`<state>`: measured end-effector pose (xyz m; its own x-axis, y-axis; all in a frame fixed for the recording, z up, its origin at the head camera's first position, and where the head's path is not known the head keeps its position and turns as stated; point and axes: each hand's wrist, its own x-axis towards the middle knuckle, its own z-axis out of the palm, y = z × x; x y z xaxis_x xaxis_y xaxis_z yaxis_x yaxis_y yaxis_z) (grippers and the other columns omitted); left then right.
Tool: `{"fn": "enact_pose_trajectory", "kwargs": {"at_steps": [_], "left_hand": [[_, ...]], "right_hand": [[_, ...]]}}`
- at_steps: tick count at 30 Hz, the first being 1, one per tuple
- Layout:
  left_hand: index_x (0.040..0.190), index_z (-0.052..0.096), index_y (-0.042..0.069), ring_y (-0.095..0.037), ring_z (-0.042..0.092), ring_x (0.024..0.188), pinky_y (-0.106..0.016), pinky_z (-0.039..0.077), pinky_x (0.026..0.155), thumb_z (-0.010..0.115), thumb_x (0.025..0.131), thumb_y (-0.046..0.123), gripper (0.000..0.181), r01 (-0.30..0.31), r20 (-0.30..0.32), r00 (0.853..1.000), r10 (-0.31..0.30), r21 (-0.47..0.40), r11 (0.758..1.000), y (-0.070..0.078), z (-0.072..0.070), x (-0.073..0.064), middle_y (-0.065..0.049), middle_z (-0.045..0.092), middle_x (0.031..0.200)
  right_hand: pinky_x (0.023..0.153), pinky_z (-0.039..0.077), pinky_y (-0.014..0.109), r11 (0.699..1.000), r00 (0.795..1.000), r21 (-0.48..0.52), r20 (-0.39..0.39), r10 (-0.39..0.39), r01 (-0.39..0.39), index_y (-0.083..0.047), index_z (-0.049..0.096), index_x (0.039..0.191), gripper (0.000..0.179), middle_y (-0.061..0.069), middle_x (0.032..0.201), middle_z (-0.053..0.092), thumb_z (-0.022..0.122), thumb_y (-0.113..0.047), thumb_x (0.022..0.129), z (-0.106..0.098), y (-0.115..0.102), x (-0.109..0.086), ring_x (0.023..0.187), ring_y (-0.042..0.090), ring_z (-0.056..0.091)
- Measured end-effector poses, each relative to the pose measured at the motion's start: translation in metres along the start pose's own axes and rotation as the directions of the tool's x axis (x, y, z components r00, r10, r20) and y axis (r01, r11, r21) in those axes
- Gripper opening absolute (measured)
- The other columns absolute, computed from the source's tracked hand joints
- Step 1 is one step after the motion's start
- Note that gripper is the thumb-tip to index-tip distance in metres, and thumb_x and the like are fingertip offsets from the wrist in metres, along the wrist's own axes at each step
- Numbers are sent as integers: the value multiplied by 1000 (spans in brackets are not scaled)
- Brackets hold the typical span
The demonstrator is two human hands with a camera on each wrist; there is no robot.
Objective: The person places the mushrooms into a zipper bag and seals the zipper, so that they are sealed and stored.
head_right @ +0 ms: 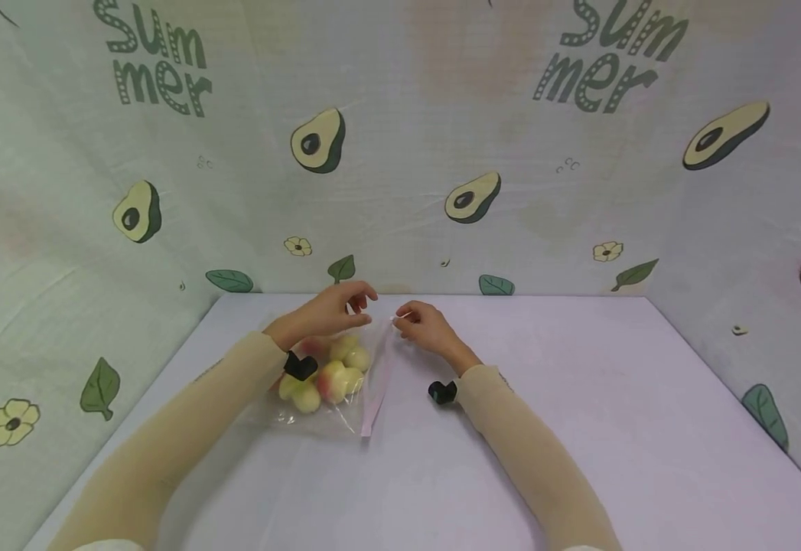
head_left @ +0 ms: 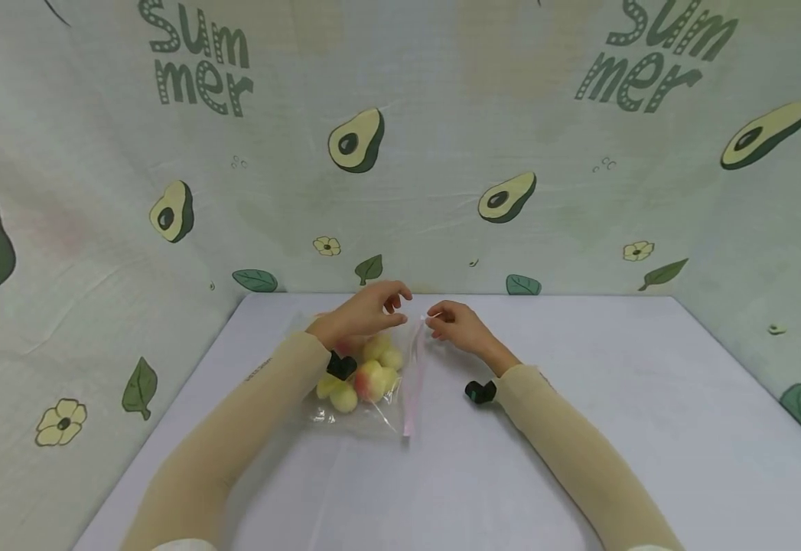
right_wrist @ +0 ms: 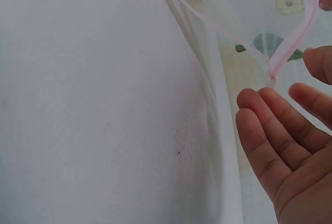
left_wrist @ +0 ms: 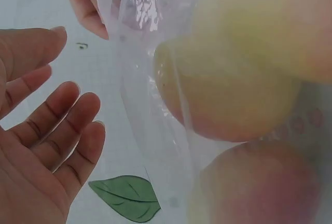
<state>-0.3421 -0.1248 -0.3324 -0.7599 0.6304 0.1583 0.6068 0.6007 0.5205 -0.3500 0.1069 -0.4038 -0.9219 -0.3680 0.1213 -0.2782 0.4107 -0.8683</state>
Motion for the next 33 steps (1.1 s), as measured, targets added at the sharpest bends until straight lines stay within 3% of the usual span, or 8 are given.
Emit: {"fn": "enact_pose_trajectory", "kwargs": {"at_steps": [6, 12, 18, 26, 33], "left_hand": [[120, 56, 14, -19, 58, 95, -32, 49, 85, 67, 90, 14, 33, 16, 50, 999, -21, 98, 995, -13, 4, 19, -6, 58, 105], [124, 57, 15, -22, 58, 99, -35, 49, 85, 66, 90, 15, 35, 69, 106, 991, -81, 111, 991, -20, 5, 30, -15, 60, 114], [126, 57, 13, -25, 58, 106, -37, 49, 87, 66, 89, 16, 38, 90, 131, 986, -99, 71, 993, -23, 8, 38, -19, 60, 119], [129, 56, 10, -25, 56, 114, -36, 47, 93, 60, 92, 11, 37, 120, 138, 983, -119, 0, 993, -29, 15, 43, -14, 61, 122], [131, 54, 8, -23, 57, 114, -35, 47, 93, 57, 93, 6, 39, 105, 134, 986, -95, -70, 992, -28, 18, 46, -12, 63, 119]], "right_hand": [[75, 56, 41, 1000, 1000, 18, -14, 15, -15, 1, 57, 116, 30, 22, 101, 67, 60, -20, 96, 3, 3, 4, 82, 29, 67], [76, 56, 43, 998, 1000, 52, -11, 28, -27, 6, 53, 118, 32, 26, 104, 66, 59, -15, 96, 7, -2, 6, 86, 33, 68], [74, 56, 40, 996, 998, 77, -38, 57, -54, 5, 54, 116, 31, 21, 100, 67, 62, -14, 93, 10, -1, 9, 83, 28, 69], [74, 56, 35, 993, 996, 113, -73, 53, -44, 4, 58, 113, 30, 16, 98, 64, 67, -9, 88, 15, -2, 11, 82, 20, 65], [73, 56, 34, 990, 991, 139, -134, 26, -7, 2, 60, 107, 25, 15, 94, 64, 70, -6, 86, 18, -2, 11, 79, 18, 64]]}}
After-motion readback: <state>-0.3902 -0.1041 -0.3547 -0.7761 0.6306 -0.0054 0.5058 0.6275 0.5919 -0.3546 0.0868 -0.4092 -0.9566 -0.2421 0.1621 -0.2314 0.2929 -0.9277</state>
